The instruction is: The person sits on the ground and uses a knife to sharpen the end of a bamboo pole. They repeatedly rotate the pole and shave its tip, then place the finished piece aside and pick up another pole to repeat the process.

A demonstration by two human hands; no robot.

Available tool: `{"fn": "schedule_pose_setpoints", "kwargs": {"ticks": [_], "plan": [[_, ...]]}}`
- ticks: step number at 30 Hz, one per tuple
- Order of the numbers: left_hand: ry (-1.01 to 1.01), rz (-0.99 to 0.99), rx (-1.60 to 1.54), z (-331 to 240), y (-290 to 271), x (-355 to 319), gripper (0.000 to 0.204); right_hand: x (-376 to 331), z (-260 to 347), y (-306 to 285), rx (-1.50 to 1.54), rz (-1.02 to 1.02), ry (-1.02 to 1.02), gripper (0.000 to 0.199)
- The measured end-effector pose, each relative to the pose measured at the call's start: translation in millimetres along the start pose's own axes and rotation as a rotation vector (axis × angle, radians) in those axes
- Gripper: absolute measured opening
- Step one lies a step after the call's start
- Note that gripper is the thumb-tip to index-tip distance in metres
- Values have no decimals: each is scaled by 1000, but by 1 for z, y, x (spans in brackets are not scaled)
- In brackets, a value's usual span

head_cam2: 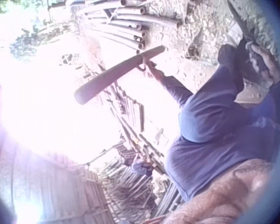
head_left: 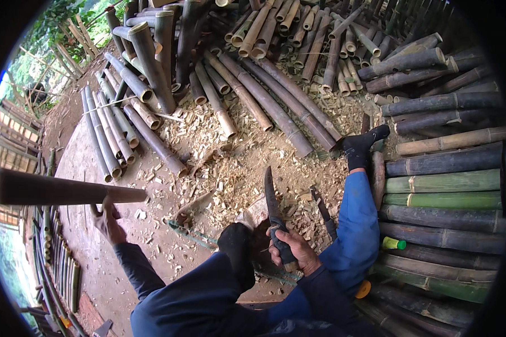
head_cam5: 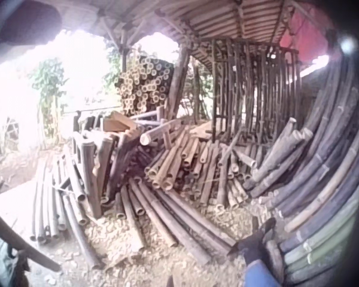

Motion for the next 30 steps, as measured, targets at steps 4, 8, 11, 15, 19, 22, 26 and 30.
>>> {"fn": "schedule_pose_setpoints", "kwargs": {"ticks": [4, 8, 11, 15, 19, 22, 26, 30], "plan": [[50, 86, 309, -36, 5, 8, 43, 4, -14, -9, -178, -143, -56, 44], [-109, 204, -654, 1, 36, 2, 41, 5, -19, -8, -24, -39, -94, 35], [-236, 145, -741, 28, 59, 1, 33, 2, -23, -14, -256, -226, -48, 30], [-435, 26, -828, 57, 105, -26, 24, 5, -33, -24, -700, -416, -71, 38], [-439, -115, -679, 70, 128, -61, 26, 11, -38, -15, -1675, -606, -415, 41], [-355, -126, -651, 70, 130, -65, 28, 13, -40, -11, -1527, -617, -121, 52], [-359, -175, -552, 68, 127, -60, 36, 12, -31, 6, -1552, -615, -211, 45], [-333, -198, -530, 65, 131, -63, 38, 18, -23, 13, -1528, -586, -358, 40]]}}
Point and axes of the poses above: each hand's wrist, its own x-axis towards the middle knuckle, its own y-axis out of the palm, z = x × y, the point moved 2 cm from there along x, towards the middle knuckle, and after that the axes turned 11 degrees about z, right-handed, at the moved point
